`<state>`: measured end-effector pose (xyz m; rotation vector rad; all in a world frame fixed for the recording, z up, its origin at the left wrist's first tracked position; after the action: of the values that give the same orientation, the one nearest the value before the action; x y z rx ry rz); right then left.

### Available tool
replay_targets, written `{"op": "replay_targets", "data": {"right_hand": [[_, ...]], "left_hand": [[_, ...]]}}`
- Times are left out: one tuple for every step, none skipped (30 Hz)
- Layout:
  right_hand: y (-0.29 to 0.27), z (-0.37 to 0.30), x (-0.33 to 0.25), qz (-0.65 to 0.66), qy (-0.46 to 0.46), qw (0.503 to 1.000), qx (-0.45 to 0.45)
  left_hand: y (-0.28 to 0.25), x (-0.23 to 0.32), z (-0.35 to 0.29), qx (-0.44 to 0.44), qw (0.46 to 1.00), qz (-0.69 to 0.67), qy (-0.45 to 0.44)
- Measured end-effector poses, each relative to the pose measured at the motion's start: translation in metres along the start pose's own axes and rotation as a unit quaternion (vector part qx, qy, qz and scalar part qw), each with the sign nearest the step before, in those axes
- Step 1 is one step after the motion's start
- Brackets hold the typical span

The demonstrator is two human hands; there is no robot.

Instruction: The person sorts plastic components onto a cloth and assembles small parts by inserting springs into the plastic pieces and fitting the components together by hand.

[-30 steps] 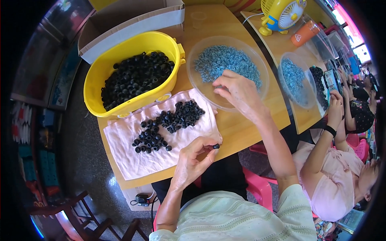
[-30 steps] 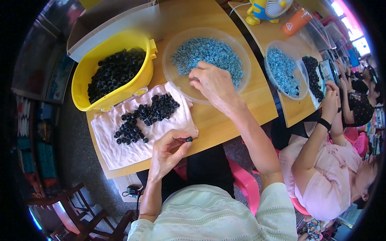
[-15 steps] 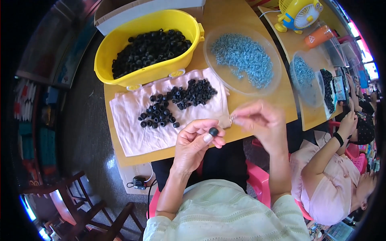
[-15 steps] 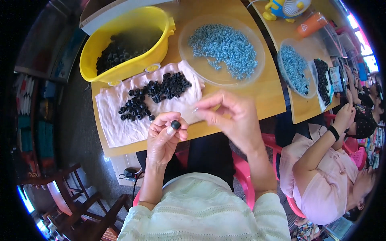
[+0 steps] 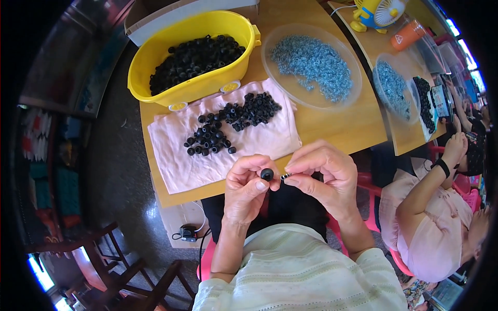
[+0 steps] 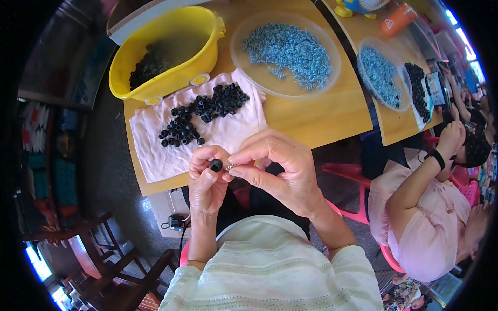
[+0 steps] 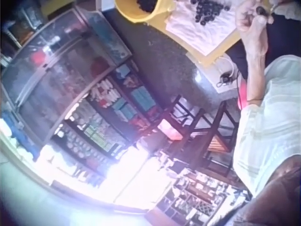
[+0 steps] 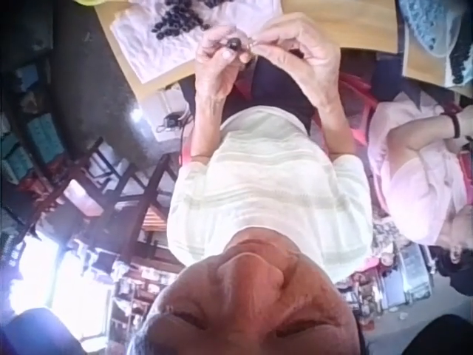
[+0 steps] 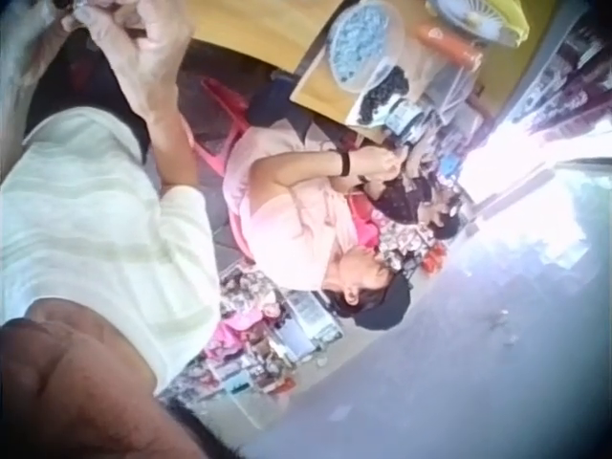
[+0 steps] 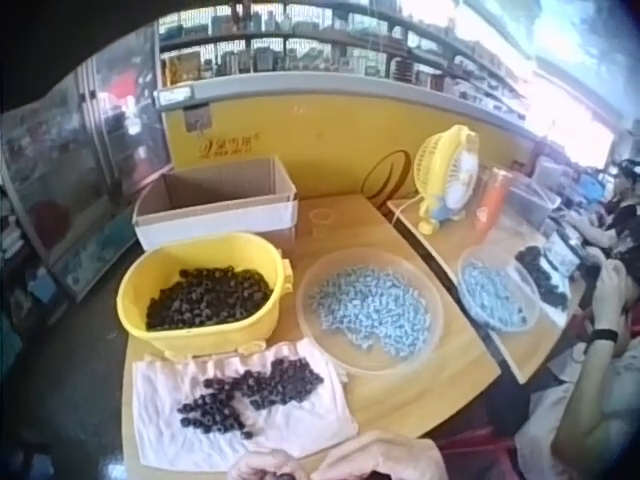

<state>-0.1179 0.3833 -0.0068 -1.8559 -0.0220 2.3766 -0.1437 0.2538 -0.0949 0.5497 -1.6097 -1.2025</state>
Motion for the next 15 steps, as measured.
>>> {"op": "replay_targets", "data": {"right_hand": [[0.001,0.0,-0.001,-0.005,-0.004,1.0,-0.008],[0.001,0.0,-0.001,-0.004,-0.005,1.0,-0.006],[0.002,0.0,-0.001,-0.005,-0.002,1.0,-0.005],[0.002,0.0,0.0,-0.004,0.001,1.0,-0.005],[0.002,0.0,0.001,-0.002,0.001,1.0,-0.003],[0.003,0.0,0.002,0.015,0.007,1.0,0.002],[0.002,0.0,0.004,0.03,0.014,0.999,0.008],[0.001,0.0,0.004,0.031,0.015,0.999,0.009],[0.0,0.002,0.001,-0.008,-0.007,1.0,0.008],[0.0,0.003,-0.004,-0.046,-0.031,0.998,0.007],[0.0,0.004,-0.005,-0.045,-0.029,0.999,0.006],[0.0,0.004,-0.01,-0.075,-0.041,0.996,0.008],[0.0,0.005,-0.013,-0.105,-0.053,0.993,0.009],[0.001,0.005,-0.012,-0.105,-0.052,0.993,0.008],[0.002,0.006,-0.014,-0.122,-0.07,0.99,0.009]], "left_hand": [[-0.001,0.0,-0.001,-0.015,1.0,-0.008,0.004],[-0.002,0.0,-0.002,-0.03,0.999,-0.017,0.008],[-0.004,0.0,-0.002,-0.031,0.999,-0.016,0.006],[-0.003,0.0,-0.002,-0.047,0.999,-0.023,0.001],[-0.001,0.0,-0.002,-0.064,0.997,-0.031,-0.005],[0.0,0.0,-0.002,-0.063,0.998,-0.029,-0.006],[0.001,0.0,-0.001,-0.045,0.999,-0.018,-0.015],[0.002,0.0,0.0,-0.026,0.999,-0.008,-0.024],[0.005,0.001,0.001,-0.024,0.999,-0.008,-0.025],[0.005,0.001,0.002,-0.002,0.999,-0.009,-0.041],[0.003,-0.001,0.002,0.02,0.998,-0.01,-0.058],[0.002,-0.002,0.001,0.022,0.998,-0.011,-0.058],[0.0,-0.003,0.001,0.027,0.998,0.0,-0.056],[-0.002,-0.004,0.001,0.032,0.998,0.01,-0.054],[-0.005,-0.005,0.001,0.034,0.998,0.01,-0.054]]}}
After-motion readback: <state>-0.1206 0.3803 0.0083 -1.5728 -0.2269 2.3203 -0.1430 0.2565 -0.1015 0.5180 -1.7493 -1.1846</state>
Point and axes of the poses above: each hand's wrist, its own z-axis towards the middle knuckle, its own y-axis out of the palm, x = y × z, the point moved 8 cm from there along z, towards the middle knuckle, and after that the axes turned 2 degrees about y, right-handed, at the moved point
